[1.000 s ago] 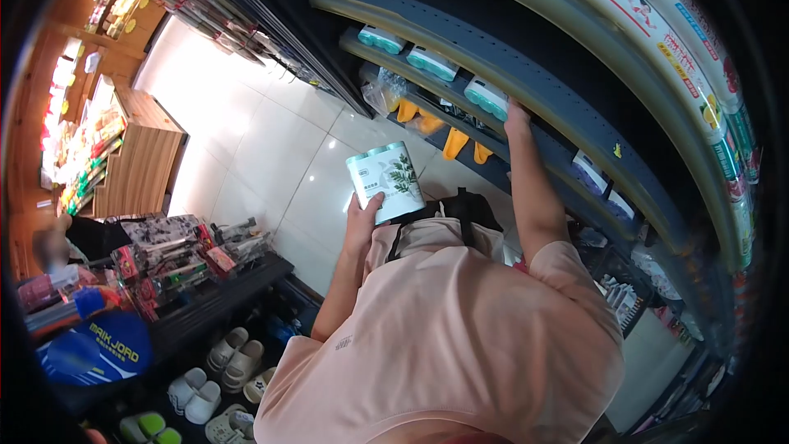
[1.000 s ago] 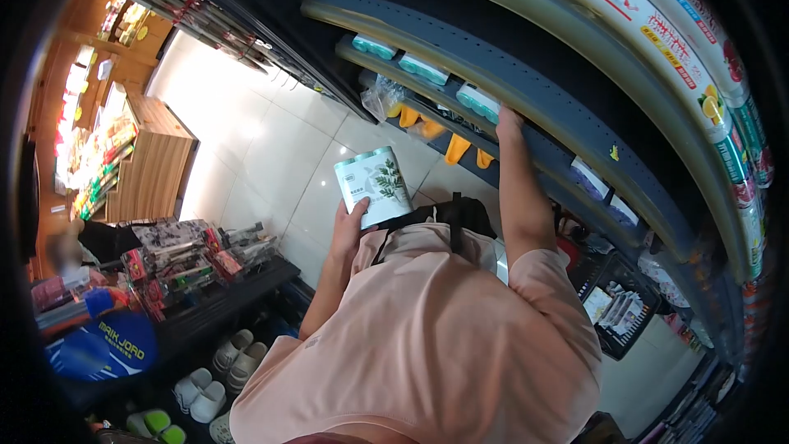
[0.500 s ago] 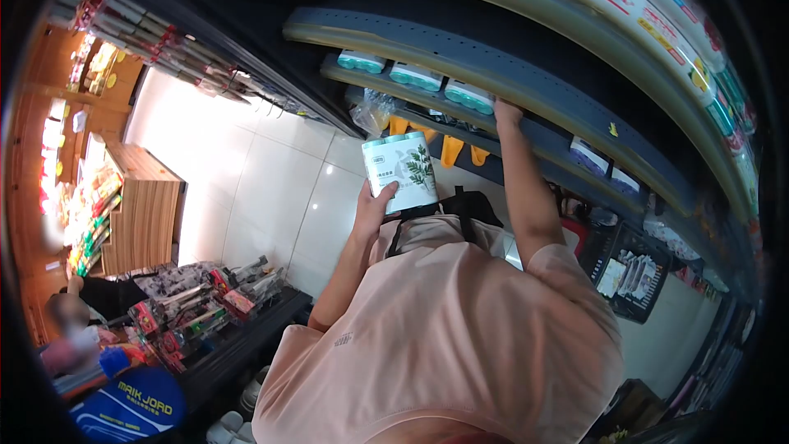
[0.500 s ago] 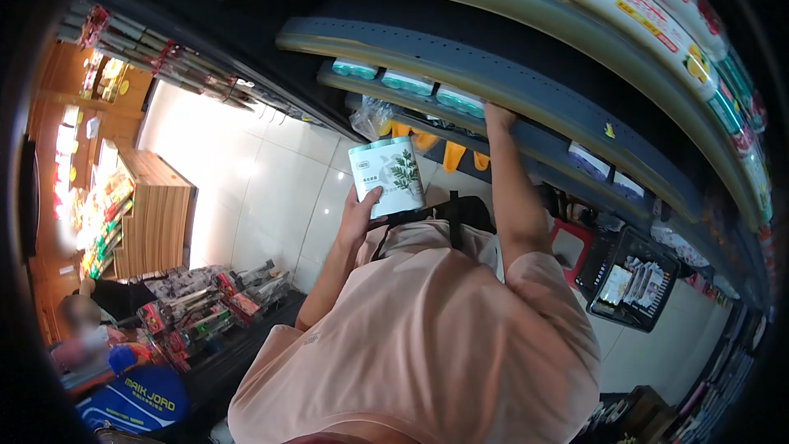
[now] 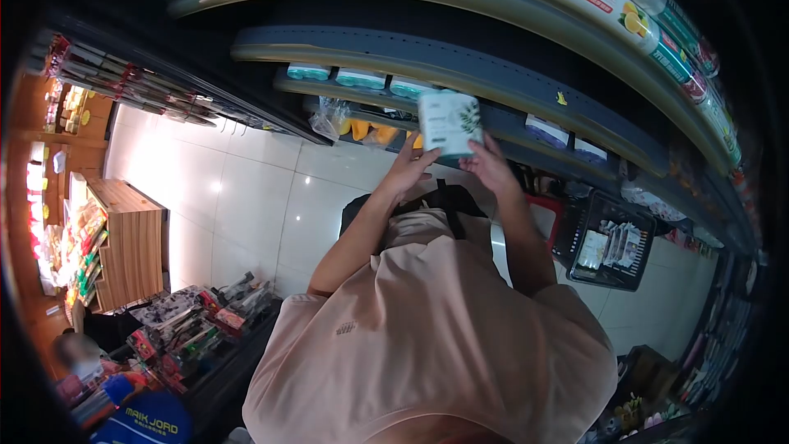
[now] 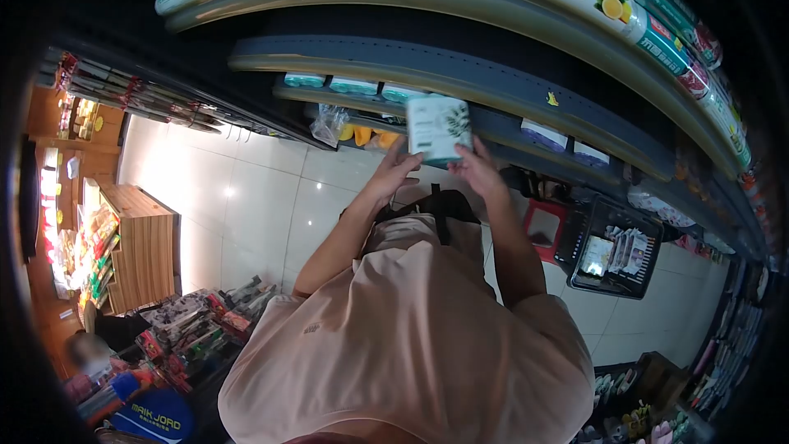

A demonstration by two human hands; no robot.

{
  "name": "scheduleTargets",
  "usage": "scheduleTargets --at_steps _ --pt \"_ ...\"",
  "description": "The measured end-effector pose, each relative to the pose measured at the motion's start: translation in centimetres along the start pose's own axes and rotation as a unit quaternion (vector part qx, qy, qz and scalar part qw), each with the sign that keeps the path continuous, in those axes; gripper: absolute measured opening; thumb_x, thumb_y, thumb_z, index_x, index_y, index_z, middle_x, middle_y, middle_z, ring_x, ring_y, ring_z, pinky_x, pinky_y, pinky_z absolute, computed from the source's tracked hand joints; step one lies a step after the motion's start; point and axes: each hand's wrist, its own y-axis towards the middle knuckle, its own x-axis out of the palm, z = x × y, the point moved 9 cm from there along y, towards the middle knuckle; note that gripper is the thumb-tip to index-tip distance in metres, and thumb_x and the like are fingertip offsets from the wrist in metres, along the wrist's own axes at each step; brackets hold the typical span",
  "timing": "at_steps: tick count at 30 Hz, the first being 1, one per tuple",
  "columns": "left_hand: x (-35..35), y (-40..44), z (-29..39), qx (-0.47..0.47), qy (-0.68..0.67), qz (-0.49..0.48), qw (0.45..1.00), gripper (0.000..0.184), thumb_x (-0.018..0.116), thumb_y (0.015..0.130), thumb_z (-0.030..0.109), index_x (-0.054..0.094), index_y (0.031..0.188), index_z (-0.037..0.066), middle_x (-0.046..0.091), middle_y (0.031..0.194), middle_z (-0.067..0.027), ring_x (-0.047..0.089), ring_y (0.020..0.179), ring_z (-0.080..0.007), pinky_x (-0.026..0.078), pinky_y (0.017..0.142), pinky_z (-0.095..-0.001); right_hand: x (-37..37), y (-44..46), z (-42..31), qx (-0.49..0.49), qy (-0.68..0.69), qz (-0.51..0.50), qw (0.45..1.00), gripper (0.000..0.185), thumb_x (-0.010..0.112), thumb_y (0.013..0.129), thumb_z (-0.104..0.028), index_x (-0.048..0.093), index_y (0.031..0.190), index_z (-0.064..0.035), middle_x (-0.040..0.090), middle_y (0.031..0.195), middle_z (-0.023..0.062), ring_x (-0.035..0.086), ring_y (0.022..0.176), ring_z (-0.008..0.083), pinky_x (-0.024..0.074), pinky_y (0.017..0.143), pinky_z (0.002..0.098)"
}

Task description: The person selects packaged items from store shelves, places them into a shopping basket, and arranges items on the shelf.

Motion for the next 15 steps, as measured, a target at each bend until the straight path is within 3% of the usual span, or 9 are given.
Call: scheduleTargets --at_steps 2,10,13,15 --pt "0.3 0.2 -1.0 -0.004 0.015 0.014 1.0 0.085 0.07 0.092 0.034 0.021 0.157 0.01 0.055 0.131 -0.014 0.053 0.121 -0.0243 0.052 0.091 -0.0428 -2.4 0.9 -2.8 -0.036 -0.006 0.057 0.998 0.034 0.065 0.096 -0.019 0.052 0.127 -0.0151 0.063 0.109 0.0061 0.061 0.083 0.0195 0.0531 0.07 0.0313" --pt "-3.8 -0.7 -5.7 -0.022 -0.014 0.048 0.998 0.069 0.07 0.093 0.034 0.04 0.148 0.006 0.058 0.124 -0.0118 0.058 0.11 -0.0236 0.052 0.088 -0.0368 -11.0 8.1 -6.0 -0.004 -0.019 0.162 0.987 0.033 0.07 0.093 -0.019 0.056 0.122 -0.0112 0.062 0.106 0.0088 0.061 0.081 0.0217 0.0546 0.072 0.0343" --pt "-5.1 -0.9 -7.0 -0.028 -0.015 0.074 0.997 0.066 0.07 0.093 0.033 0.043 0.146 0.006 0.059 0.123 -0.0116 0.059 0.11 -0.0238 0.052 0.087 -0.0367 -12.7 9.5 -6.0 -0.054 -0.087 0.262 0.96 0.035 0.07 0.093 -0.019 0.056 0.123 -0.0086 0.063 0.107 0.0103 0.063 0.084 0.0216 0.0551 0.071 0.034" --pt "-5.7 -1.1 -7.1 -0.037 0.0 0.089 0.995 0.066 0.07 0.093 0.033 0.043 0.146 0.007 0.06 0.122 -0.0116 0.059 0.11 -0.0236 0.052 0.087 -0.0376 -14.5 11.5 -7.2 -0.118 -0.37 0.272 0.881 0.049 0.07 0.092 -0.03 0.052 0.131 -0.006 0.061 0.12 0.0142 0.064 0.09 0.033 0.0542 0.077 0.0434"
